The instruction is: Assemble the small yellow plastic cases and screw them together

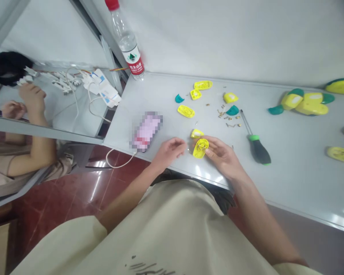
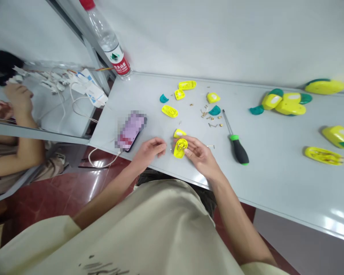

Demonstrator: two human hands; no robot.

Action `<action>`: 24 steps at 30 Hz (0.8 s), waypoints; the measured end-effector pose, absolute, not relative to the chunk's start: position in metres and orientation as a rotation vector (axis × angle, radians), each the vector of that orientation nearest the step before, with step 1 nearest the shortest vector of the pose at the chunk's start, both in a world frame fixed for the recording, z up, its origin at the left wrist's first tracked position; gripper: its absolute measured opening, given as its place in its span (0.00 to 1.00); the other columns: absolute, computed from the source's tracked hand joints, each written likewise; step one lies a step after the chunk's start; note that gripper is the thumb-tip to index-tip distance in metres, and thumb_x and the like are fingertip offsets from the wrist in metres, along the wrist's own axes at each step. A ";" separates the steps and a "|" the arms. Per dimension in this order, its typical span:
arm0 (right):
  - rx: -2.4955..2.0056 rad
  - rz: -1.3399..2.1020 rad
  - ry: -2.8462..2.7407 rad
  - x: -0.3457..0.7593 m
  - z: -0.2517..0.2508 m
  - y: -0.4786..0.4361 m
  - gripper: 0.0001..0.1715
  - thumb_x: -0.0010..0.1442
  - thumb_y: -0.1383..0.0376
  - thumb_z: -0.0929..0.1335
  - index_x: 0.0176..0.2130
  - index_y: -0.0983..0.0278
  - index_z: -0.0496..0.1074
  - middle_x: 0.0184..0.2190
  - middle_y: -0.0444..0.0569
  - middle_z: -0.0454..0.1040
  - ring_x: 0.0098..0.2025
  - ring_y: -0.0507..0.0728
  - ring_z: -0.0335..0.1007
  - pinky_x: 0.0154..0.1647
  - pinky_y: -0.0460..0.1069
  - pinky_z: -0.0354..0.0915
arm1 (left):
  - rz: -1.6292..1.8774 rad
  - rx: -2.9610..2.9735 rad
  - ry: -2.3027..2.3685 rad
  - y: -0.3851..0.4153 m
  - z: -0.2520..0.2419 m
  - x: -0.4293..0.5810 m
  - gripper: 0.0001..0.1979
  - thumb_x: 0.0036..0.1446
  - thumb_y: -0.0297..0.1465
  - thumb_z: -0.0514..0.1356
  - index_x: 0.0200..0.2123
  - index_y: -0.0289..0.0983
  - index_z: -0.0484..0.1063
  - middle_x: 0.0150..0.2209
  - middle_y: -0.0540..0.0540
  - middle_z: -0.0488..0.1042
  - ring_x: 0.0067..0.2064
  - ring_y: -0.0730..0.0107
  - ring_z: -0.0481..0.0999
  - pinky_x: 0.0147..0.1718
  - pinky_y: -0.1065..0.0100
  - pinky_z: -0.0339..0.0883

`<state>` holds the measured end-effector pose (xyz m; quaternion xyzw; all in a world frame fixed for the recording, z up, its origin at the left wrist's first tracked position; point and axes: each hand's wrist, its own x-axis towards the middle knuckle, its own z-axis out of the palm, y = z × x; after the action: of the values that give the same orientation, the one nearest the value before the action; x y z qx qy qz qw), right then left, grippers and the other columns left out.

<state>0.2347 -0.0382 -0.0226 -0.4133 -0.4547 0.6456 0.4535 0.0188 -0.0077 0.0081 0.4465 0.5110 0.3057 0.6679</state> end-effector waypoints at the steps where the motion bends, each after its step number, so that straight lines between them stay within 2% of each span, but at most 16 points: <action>1: -1.039 1.577 -1.127 0.234 -0.021 -0.037 0.21 0.65 0.60 0.70 0.57 0.55 0.71 0.57 0.51 0.76 0.58 0.60 0.73 0.62 0.60 0.67 | 0.691 1.039 1.142 -0.008 0.007 0.022 0.13 0.58 0.38 0.64 0.43 0.37 0.73 0.36 0.48 0.75 0.35 0.77 0.73 0.34 0.74 0.65; 3: -1.095 1.482 -1.186 0.231 -0.015 -0.035 0.17 0.64 0.60 0.70 0.53 0.56 0.74 0.56 0.51 0.76 0.58 0.60 0.72 0.61 0.59 0.67 | 0.676 1.098 1.038 -0.008 0.004 0.030 0.21 0.59 0.38 0.64 0.54 0.40 0.71 0.51 0.43 0.74 0.46 0.70 0.76 0.43 0.70 0.70; 5: -1.152 1.337 -1.277 0.225 -0.010 -0.032 0.13 0.64 0.62 0.69 0.49 0.56 0.77 0.54 0.50 0.76 0.57 0.59 0.72 0.61 0.58 0.67 | 0.643 1.112 0.904 -0.009 0.002 0.038 0.26 0.61 0.40 0.63 0.61 0.44 0.66 0.63 0.42 0.66 0.54 0.63 0.75 0.49 0.65 0.72; 8: -1.260 1.100 -1.363 0.210 -0.005 -0.029 0.13 0.64 0.65 0.67 0.49 0.57 0.76 0.50 0.51 0.75 0.54 0.58 0.72 0.55 0.56 0.70 | 0.679 1.006 0.833 -0.011 0.000 0.047 0.29 0.62 0.43 0.61 0.65 0.49 0.60 0.71 0.44 0.55 0.63 0.53 0.68 0.51 0.58 0.75; 9: -1.299 1.032 -1.376 0.205 -0.004 -0.029 0.15 0.65 0.66 0.66 0.50 0.57 0.75 0.50 0.51 0.74 0.54 0.59 0.72 0.50 0.55 0.72 | 0.703 0.956 0.831 -0.010 -0.001 0.049 0.29 0.63 0.43 0.60 0.65 0.49 0.60 0.71 0.44 0.55 0.66 0.52 0.65 0.52 0.57 0.75; 12: -1.360 0.843 -1.464 0.193 0.000 -0.027 0.17 0.65 0.67 0.64 0.52 0.57 0.73 0.49 0.52 0.73 0.51 0.58 0.72 0.43 0.53 0.74 | 0.693 0.799 0.758 -0.007 -0.003 0.050 0.27 0.61 0.41 0.63 0.63 0.48 0.64 0.68 0.42 0.61 0.66 0.49 0.66 0.55 0.52 0.72; 16: -1.421 0.608 -1.703 0.219 0.007 -0.029 0.16 0.64 0.64 0.66 0.52 0.58 0.71 0.47 0.52 0.75 0.48 0.59 0.72 0.51 0.57 0.70 | 0.734 0.680 0.663 -0.002 -0.006 0.041 0.25 0.59 0.38 0.66 0.58 0.46 0.68 0.65 0.41 0.65 0.64 0.48 0.69 0.57 0.46 0.69; 18: -1.629 0.358 -1.609 0.255 0.004 -0.033 0.17 0.63 0.60 0.67 0.51 0.60 0.72 0.45 0.53 0.75 0.47 0.60 0.72 0.51 0.59 0.68 | 0.774 0.663 0.632 0.000 -0.009 0.036 0.24 0.58 0.38 0.67 0.56 0.45 0.69 0.63 0.40 0.68 0.62 0.48 0.71 0.57 0.46 0.68; 19: -1.806 0.217 -1.471 0.275 0.001 -0.035 0.19 0.61 0.57 0.68 0.50 0.61 0.72 0.44 0.55 0.74 0.46 0.62 0.71 0.49 0.60 0.68 | 0.797 0.649 0.625 0.000 -0.010 0.033 0.23 0.58 0.38 0.67 0.56 0.45 0.69 0.61 0.40 0.69 0.61 0.49 0.72 0.56 0.46 0.68; 20: -1.969 0.130 -1.389 0.294 -0.004 -0.038 0.25 0.56 0.54 0.71 0.50 0.64 0.72 0.43 0.58 0.73 0.46 0.65 0.70 0.48 0.62 0.68 | 0.822 0.631 0.625 0.000 -0.011 0.031 0.23 0.58 0.37 0.67 0.55 0.45 0.69 0.59 0.41 0.70 0.60 0.49 0.73 0.56 0.47 0.68; 22: -2.227 0.194 -1.424 0.325 -0.015 -0.044 0.36 0.51 0.47 0.74 0.51 0.67 0.72 0.41 0.62 0.73 0.52 0.71 0.66 0.57 0.68 0.60 | 0.870 0.600 0.632 0.001 -0.012 0.029 0.22 0.58 0.37 0.67 0.55 0.46 0.68 0.55 0.44 0.73 0.59 0.52 0.74 0.57 0.48 0.67; 24: -2.295 0.285 -1.509 0.341 -0.021 -0.050 0.34 0.55 0.47 0.71 0.51 0.68 0.72 0.44 0.66 0.73 0.54 0.73 0.64 0.59 0.67 0.58 | 0.895 0.597 0.646 0.000 -0.013 0.028 0.23 0.58 0.38 0.67 0.56 0.47 0.68 0.52 0.46 0.74 0.60 0.54 0.73 0.58 0.50 0.66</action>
<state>0.3408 -0.0499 -0.0211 -0.8162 -0.5367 0.1013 0.1887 0.0285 0.0000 -0.0129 0.2792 0.3024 0.4187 0.8095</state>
